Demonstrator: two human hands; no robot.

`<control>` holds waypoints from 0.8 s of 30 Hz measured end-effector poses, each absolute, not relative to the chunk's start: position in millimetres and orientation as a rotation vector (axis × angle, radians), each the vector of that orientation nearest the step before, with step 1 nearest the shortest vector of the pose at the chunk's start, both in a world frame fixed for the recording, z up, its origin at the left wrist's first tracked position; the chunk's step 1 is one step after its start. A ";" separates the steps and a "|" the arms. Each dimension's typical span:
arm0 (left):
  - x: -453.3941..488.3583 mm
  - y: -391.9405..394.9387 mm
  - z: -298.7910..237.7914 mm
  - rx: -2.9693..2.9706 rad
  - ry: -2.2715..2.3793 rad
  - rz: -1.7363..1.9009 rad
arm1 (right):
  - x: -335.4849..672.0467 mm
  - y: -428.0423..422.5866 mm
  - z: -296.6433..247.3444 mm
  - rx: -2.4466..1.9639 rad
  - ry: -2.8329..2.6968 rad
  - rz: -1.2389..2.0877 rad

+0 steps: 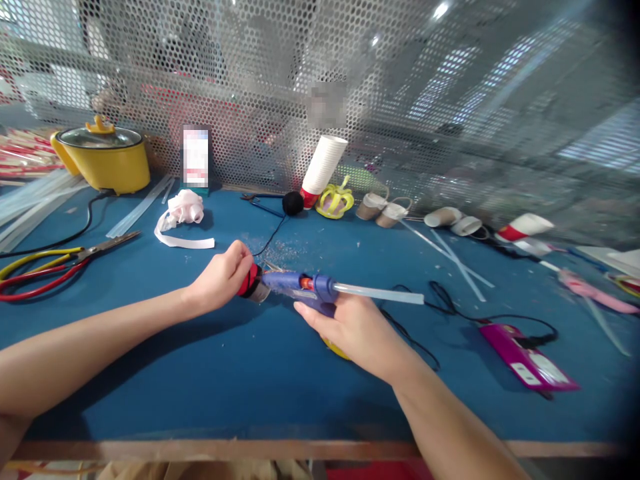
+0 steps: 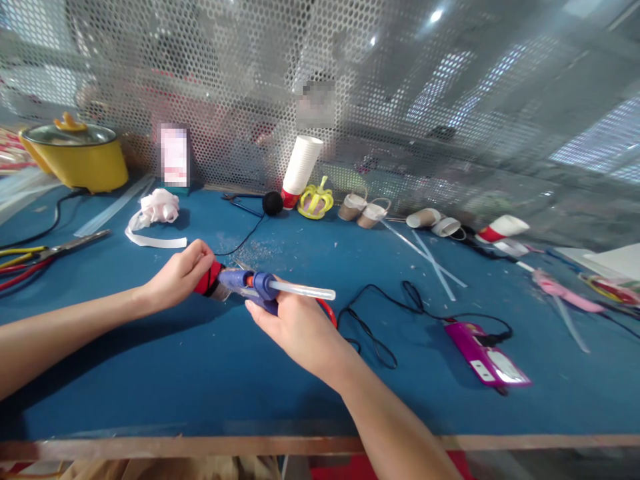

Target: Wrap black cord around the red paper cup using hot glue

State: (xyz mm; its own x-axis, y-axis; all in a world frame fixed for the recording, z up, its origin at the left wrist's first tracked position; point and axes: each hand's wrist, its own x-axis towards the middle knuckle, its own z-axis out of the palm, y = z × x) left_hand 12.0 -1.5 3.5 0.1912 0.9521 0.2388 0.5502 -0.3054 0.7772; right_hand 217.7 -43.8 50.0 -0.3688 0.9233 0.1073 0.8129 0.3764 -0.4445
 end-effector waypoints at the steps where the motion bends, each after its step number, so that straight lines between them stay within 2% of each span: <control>1: 11.8 -1.6 3.1 1.940 1.404 0.979 | 218.2 -42.7 49.7 -1.530 -2.284 0.474; 19: 11.6 -5.5 3.2 2.004 1.331 0.977 | 212.7 -24.9 46.3 -1.470 -2.094 0.789; 24: 12.3 -4.6 3.9 1.999 1.345 0.975 | 217.8 -18.4 45.5 -1.454 -1.906 1.072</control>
State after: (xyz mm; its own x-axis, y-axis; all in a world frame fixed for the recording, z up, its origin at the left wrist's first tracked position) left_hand 12.3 -4.6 3.9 0.2415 0.9325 0.2684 0.5451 -0.3592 0.7576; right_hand 217.8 -18.4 45.5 -0.2969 0.9527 -0.0646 0.5502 0.1154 -0.8270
